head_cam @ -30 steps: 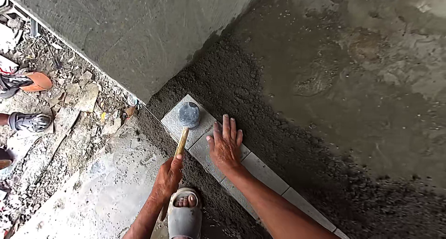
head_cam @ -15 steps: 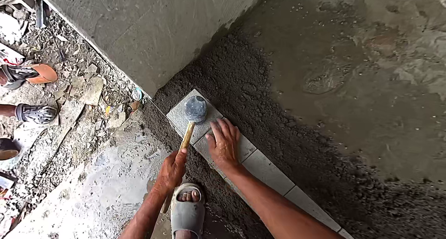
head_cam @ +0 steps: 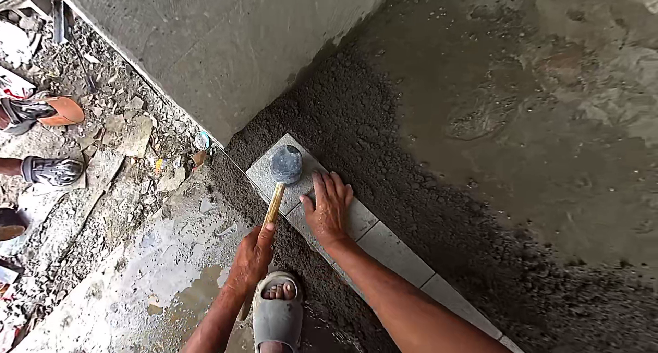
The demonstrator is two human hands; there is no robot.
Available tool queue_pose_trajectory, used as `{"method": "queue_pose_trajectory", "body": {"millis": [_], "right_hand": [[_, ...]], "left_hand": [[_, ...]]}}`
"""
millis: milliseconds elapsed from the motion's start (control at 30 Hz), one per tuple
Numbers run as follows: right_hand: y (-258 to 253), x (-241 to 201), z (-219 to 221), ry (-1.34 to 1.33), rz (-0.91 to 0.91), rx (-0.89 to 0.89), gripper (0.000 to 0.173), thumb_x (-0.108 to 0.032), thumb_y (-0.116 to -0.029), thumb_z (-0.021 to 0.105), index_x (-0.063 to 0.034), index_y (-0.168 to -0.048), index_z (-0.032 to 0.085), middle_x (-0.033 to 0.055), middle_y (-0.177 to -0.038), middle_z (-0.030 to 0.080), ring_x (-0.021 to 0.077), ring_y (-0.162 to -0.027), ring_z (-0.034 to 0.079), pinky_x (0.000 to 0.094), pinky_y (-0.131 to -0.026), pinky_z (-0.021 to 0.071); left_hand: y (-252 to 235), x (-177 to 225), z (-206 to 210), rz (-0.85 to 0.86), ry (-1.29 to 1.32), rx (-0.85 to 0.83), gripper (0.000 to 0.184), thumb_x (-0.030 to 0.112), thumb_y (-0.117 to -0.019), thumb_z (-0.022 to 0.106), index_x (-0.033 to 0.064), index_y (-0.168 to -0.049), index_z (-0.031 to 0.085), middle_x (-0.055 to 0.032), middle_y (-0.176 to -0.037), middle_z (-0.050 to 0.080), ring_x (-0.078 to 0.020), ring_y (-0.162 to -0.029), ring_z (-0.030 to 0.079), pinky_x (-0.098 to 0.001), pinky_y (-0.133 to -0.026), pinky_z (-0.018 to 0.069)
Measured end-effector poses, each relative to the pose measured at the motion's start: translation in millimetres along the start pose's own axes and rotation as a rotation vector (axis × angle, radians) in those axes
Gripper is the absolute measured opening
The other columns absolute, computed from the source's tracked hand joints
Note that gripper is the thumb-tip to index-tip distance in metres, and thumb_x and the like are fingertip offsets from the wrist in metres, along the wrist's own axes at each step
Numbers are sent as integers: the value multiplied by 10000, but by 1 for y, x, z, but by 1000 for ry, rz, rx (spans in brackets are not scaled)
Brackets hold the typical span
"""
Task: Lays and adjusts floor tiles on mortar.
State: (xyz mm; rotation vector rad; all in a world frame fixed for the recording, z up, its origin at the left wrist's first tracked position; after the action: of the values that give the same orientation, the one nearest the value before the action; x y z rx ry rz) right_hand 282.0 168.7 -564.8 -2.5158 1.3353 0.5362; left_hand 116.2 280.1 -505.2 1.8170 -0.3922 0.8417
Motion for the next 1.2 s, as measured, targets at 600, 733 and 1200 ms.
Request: {"method": "queue_pose_trajectory", "body": {"millis": [600,733,1200], "right_hand": [[104,34,-44,-55,-103,-57,471,-118,-954,606,-134,-1425,604,60,-1482,581,286,-1417,494,643,-1150,341],[151,60,-58,0,-60,-97,528,-107,-928,625,-155,-1451,582,68,-1566,493,271,-1474,426,645,-1170,321],[148,154,-102,36,149,67,460,-261,-1062,440,-87,-1477,532,133,-1533,520,351,-1452,440,640,-1150,320]], "left_hand": [[15,4,8,2,45,63,556,474,-1110,304,7,-1065,602,-15,-528,481,-111,-364,443,-252,-346,425],[33,2,15,25,15,-12,564,494,-1089,283,28,-1040,599,-8,-532,502,-106,-363,460,-253,-340,428],[53,-17,16,39,-342,-207,602,596,-1052,333,73,-1018,628,-13,-571,526,-126,-405,479,-270,-383,436]]}}
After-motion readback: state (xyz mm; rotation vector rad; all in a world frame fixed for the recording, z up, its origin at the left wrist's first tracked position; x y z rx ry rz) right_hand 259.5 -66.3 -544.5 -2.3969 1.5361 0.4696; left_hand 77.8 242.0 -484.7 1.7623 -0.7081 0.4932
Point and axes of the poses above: each hand's wrist, its own y-axis away from the middle knuckle, its own z-axis out of the palm, x = y × z, the point moved 1 cm from there along -y, towards the middle knuckle
